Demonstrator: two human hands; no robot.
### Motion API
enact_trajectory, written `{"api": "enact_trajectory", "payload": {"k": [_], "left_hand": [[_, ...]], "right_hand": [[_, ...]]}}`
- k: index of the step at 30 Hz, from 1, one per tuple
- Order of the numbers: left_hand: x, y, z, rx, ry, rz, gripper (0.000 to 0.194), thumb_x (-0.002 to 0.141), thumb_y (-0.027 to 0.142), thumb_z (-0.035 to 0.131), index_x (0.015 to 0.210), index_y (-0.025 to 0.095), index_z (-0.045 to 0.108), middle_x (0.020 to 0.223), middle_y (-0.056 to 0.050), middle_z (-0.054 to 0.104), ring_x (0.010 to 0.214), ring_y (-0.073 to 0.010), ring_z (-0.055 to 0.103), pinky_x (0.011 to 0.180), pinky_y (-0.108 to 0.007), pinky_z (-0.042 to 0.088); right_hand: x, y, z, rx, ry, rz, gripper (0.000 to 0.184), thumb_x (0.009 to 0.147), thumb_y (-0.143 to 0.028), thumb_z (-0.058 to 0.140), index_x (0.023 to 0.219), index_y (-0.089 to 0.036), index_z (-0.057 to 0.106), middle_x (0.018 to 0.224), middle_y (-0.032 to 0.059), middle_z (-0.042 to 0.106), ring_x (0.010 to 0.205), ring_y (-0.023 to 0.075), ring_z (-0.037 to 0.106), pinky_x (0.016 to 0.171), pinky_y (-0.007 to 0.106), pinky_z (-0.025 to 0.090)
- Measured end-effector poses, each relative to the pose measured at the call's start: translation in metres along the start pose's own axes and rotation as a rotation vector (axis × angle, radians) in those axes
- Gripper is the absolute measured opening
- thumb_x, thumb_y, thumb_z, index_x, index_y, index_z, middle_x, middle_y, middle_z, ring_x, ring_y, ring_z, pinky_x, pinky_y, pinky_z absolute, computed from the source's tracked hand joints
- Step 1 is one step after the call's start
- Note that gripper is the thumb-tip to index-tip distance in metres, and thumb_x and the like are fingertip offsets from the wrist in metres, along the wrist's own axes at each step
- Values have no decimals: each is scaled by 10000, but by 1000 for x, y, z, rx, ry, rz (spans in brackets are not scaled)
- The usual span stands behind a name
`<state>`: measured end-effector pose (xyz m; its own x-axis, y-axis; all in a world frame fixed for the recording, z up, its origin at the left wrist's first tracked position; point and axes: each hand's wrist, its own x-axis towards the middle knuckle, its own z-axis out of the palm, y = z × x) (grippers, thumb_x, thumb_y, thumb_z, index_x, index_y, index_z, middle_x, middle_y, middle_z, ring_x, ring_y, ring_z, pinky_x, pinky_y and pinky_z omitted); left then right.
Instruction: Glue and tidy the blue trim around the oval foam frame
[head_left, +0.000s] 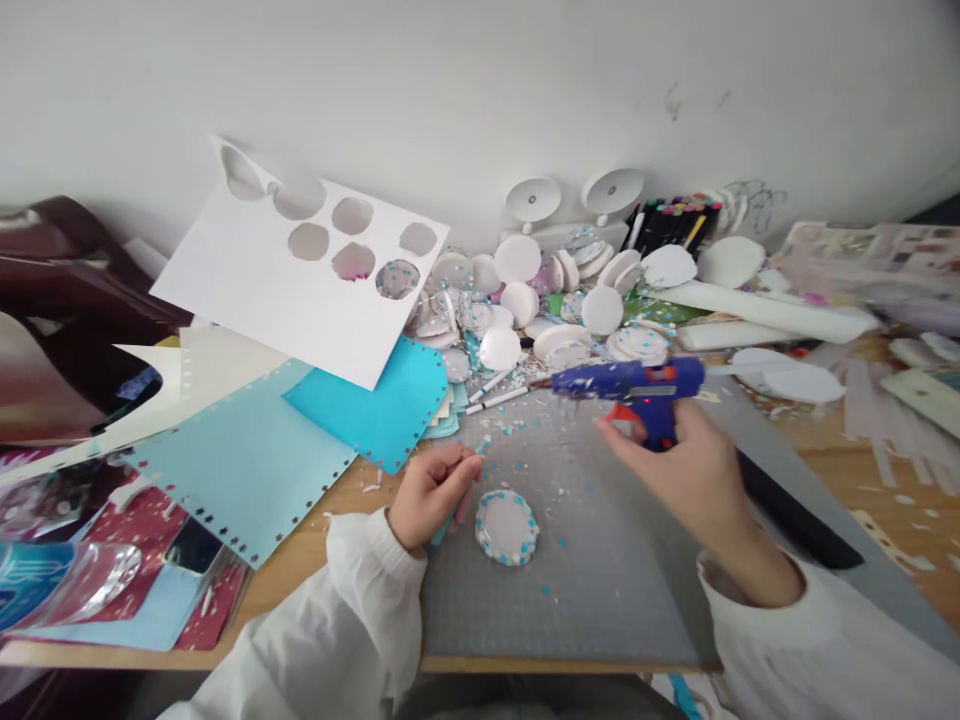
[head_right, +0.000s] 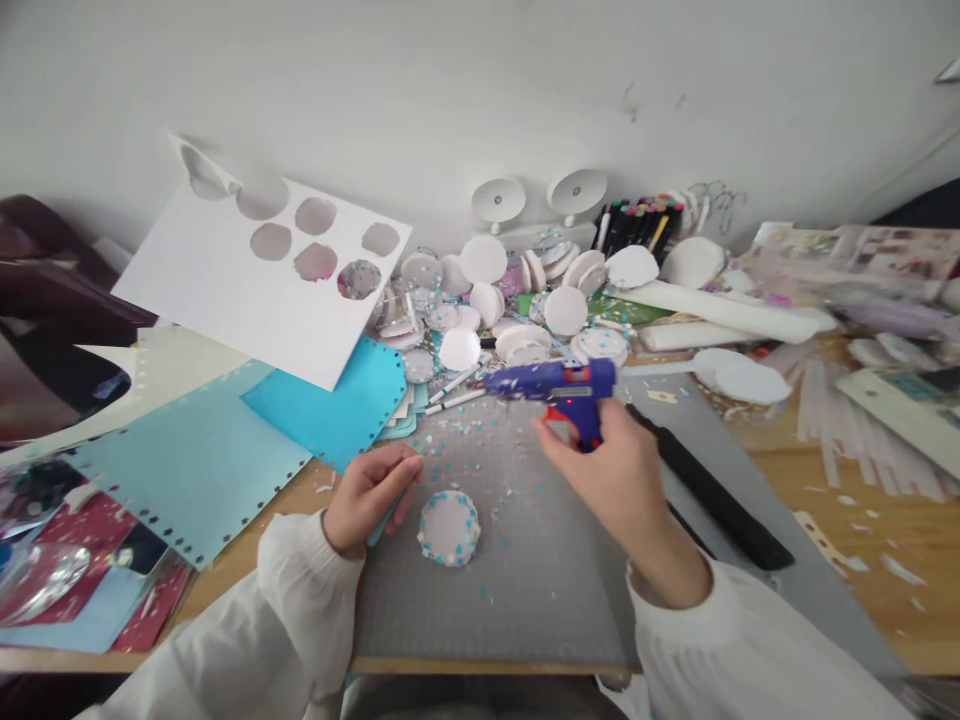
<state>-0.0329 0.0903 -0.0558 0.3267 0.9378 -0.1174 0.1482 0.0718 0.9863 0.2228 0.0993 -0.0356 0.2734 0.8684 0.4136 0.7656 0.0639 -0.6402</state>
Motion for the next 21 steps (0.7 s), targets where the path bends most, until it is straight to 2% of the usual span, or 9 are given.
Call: {"api": "enact_trajectory", "payload": {"k": [5,7,13,21], "left_hand": [[6,-16,0,-59,-81,-70,455,832,584,514,663,162,511,334,67,453,239,-53,335,284,-153,234],[5,-17,-1,-79,-114,-94,447,832,569,530,667,154,527,337,63,455,243,-48,334,287,-149,238],[2,-14,-3,-145,-184,-148,454,836,579,521,681,152,520,358,59,453,259,-46,340,288,-146,248],[0,-11,-5,-143,-192,-172,451,847,565,518,661,154,506,375,50,450,275,-44,343,296,-147,243]], "right_hand": [[-18,3,30,178,-256,-7,262,676,-407,691,668,-220,507,482,-53,507,400,113,468,401,234,393],[-25,7,33,174,-296,-10,298,667,-413,706,631,-220,482,458,-58,502,379,105,463,381,226,383],[-29,12,29,81,-204,-147,289,650,-328,686,546,-226,437,403,-55,502,326,94,442,354,225,339],[-23,10,24,1,-123,-202,223,664,-271,616,546,-240,429,388,-67,463,318,94,406,347,233,302]]}}
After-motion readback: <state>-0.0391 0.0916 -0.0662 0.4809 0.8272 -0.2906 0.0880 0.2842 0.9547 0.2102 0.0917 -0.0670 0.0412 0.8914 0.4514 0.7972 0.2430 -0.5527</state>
